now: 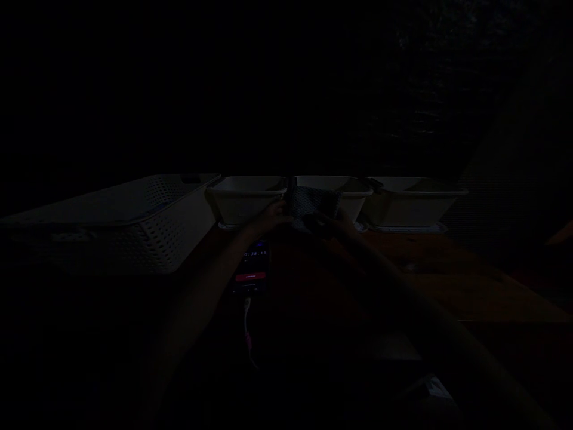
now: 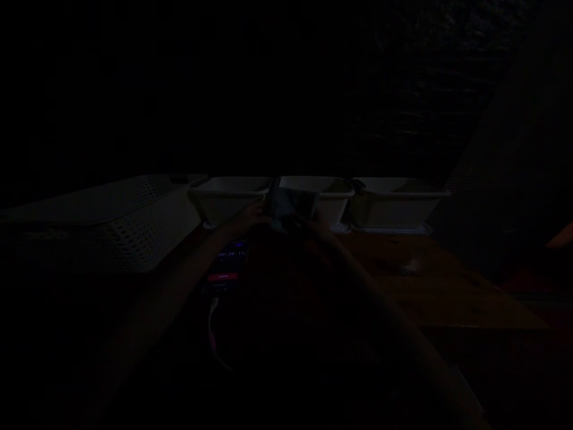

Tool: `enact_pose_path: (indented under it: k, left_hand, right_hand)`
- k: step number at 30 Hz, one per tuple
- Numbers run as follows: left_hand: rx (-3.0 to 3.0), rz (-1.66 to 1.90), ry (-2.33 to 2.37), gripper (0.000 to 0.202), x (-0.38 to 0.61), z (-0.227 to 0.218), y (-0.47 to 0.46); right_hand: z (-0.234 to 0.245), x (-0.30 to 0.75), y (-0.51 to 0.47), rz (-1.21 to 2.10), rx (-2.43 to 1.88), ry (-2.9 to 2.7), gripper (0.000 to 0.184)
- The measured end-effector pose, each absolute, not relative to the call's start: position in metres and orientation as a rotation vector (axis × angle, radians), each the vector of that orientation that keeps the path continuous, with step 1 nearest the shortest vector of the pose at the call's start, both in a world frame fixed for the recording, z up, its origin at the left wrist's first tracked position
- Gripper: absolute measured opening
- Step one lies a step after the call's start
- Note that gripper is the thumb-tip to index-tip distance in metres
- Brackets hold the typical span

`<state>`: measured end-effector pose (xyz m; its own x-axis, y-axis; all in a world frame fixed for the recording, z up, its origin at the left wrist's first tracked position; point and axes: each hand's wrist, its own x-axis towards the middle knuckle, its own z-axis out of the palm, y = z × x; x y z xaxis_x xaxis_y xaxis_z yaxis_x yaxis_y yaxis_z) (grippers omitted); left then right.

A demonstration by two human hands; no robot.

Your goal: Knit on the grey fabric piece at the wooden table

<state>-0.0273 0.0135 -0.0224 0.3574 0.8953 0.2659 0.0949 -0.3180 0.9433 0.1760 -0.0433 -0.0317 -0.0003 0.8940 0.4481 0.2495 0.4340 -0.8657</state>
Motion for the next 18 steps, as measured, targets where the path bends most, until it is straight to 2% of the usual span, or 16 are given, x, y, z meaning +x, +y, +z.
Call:
enact_pose_path:
  k: [6, 18]
  left_hand:
    - [1.710, 1.099, 0.869, 0.051, -0.029, -0.027, 0.022]
    - [1.835, 1.042, 0.676, 0.058, -0.024, -0.030, 0.021]
  right_hand:
    - [-0.031, 0.178, -0.046, 0.779, -1.049, -1.517, 0.030]
    - [-0.040, 0.185, -0.031, 0.759, -1.056, -1.429, 0.031]
